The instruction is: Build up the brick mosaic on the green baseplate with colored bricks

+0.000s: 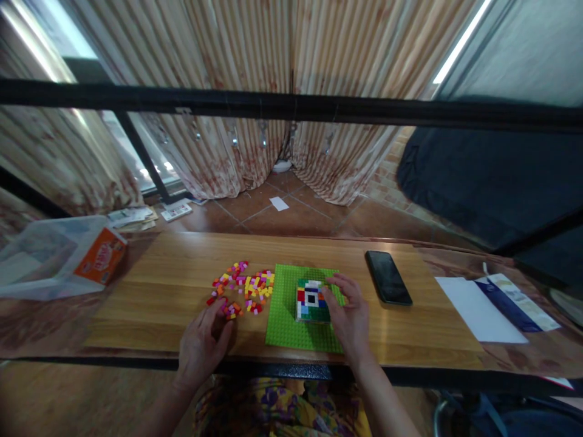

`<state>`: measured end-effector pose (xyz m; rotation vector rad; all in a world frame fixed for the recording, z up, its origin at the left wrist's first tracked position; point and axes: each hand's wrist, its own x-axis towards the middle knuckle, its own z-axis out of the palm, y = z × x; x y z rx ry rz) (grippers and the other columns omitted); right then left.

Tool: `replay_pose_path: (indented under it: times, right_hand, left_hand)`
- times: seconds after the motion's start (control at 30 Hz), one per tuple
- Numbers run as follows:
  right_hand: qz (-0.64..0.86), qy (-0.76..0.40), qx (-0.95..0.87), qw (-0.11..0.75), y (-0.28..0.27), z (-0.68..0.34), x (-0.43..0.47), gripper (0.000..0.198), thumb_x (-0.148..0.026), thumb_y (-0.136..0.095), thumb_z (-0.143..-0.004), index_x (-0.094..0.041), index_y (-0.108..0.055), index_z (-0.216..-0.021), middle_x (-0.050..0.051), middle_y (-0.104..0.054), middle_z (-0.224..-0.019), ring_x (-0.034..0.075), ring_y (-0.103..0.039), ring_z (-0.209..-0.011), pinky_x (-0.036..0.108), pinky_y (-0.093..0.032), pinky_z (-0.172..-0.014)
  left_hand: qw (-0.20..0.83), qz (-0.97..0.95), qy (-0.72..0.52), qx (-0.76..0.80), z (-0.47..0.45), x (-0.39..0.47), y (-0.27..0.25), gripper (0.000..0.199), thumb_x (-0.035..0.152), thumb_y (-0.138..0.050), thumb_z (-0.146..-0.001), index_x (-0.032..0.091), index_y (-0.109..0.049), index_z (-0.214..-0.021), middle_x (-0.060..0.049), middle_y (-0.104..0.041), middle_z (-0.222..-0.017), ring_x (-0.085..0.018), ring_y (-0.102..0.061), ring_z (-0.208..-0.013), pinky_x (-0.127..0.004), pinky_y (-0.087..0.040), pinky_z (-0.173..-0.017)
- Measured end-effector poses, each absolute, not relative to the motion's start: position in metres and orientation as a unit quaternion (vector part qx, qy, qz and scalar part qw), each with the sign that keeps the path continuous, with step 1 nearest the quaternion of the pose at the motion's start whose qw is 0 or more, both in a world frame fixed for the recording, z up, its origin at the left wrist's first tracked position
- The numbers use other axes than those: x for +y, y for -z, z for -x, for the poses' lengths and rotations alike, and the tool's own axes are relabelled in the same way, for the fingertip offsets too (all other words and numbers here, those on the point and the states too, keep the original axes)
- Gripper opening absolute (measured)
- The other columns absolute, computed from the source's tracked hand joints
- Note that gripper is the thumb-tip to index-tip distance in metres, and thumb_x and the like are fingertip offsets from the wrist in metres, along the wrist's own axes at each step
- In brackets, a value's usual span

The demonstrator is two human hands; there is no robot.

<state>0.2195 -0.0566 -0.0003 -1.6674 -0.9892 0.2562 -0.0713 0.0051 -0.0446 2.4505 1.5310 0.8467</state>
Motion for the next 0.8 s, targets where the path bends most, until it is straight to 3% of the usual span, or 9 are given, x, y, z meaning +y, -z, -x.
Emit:
replay_pose_path:
  times: [0.17,0.37,0.57,0.8]
  right_hand:
    - [0.677,-0.076,-0.624,0.382,-0.032,-0.19,-0.033,0.018,-0.026,-0.05,-0.084,-0.024,-0.066,-0.091,0.005,-0.063,-0.101,0.02,-0.056,-0.096,0.037,-0.043,-0.088]
    - [0.678,-0.098,-0.721,0.107,-0.025,-0.156,0.024,0.022,-0.018,-0.052,-0.079,-0.018,-0.066,-0.097,0.011,-0.063,-0.106,0.023,-0.052,-0.105,0.035,-0.035,-0.094]
    - [0.682,-0.12,-0.718,0.073,-0.009,-0.148,0.047,0.025,-0.011,-0.053,-0.075,-0.017,-0.065,-0.095,0.011,-0.065,-0.099,0.021,-0.058,-0.094,0.029,-0.04,-0.085]
    - [0.686,-0.155,-0.705,0.092,-0.003,-0.142,0.048,0.029,-0.016,-0.054,-0.075,-0.021,-0.064,-0.102,0.006,-0.067,-0.097,0.018,-0.061,-0.088,0.025,-0.042,-0.077]
  left_hand:
    - [0.078,-0.812,-0.275,0.509,0.071,0.004,0.043,0.044,0.033,-0.052,-0.082,0.02,-0.045,-0.123,-0.009,-0.061,-0.115,-0.023,-0.058,-0.102,-0.037,-0.047,-0.087]
    - [0.087,-0.814,-0.283,0.499,0.072,0.003,0.041,0.04,0.031,-0.051,-0.082,0.022,-0.048,-0.121,-0.008,-0.061,-0.115,-0.023,-0.058,-0.103,-0.037,-0.047,-0.088]
    - [0.091,-0.811,-0.279,0.505,0.073,0.0,0.04,0.042,0.03,-0.051,-0.082,0.022,-0.048,-0.122,-0.007,-0.06,-0.115,-0.021,-0.056,-0.104,-0.036,-0.046,-0.089]
    - [0.099,-0.808,-0.279,0.51,0.072,0.0,0.041,0.04,0.03,-0.049,-0.083,0.022,-0.048,-0.122,-0.008,-0.06,-0.116,-0.022,-0.056,-0.105,-0.037,-0.044,-0.091]
